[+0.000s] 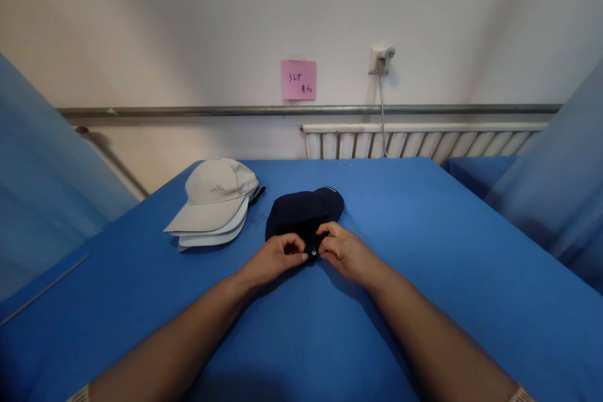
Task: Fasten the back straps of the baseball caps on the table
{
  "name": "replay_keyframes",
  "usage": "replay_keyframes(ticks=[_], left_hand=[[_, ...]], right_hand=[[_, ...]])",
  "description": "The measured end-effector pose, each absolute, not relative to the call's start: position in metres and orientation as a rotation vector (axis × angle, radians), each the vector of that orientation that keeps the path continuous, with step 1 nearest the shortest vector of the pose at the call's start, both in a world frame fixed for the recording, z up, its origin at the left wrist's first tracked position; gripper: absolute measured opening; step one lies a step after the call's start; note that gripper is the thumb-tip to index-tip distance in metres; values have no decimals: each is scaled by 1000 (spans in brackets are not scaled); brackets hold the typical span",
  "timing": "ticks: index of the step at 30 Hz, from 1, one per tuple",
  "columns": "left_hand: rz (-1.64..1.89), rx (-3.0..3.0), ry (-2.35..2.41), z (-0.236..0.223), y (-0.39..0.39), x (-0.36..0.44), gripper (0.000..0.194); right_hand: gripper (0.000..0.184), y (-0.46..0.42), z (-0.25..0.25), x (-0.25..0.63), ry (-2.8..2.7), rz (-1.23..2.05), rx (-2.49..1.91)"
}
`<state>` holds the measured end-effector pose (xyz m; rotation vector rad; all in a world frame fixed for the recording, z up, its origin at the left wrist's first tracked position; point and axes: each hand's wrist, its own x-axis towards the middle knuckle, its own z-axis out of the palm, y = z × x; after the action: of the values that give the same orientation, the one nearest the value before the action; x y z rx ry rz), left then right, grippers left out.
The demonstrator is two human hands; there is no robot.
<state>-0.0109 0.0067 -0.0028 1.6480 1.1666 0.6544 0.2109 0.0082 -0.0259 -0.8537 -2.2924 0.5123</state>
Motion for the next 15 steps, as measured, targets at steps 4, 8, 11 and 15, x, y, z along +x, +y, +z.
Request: replay_keyframes(ticks=[4, 8, 11, 15], left_hand=[[756, 1425, 1126, 0, 8, -10, 20], [834, 1292, 1096, 1, 6, -5, 19], [879, 1290, 1104, -2, 4, -1, 20], [908, 1418, 1159, -7, 6, -1, 17]], right_hand=[[13, 8, -25, 211, -2285, 485, -865], [13, 8, -22, 210, -2287, 481, -839], [13, 7, -22, 209, -2280, 471, -835], [13, 8, -23, 209, -2273, 466, -847]])
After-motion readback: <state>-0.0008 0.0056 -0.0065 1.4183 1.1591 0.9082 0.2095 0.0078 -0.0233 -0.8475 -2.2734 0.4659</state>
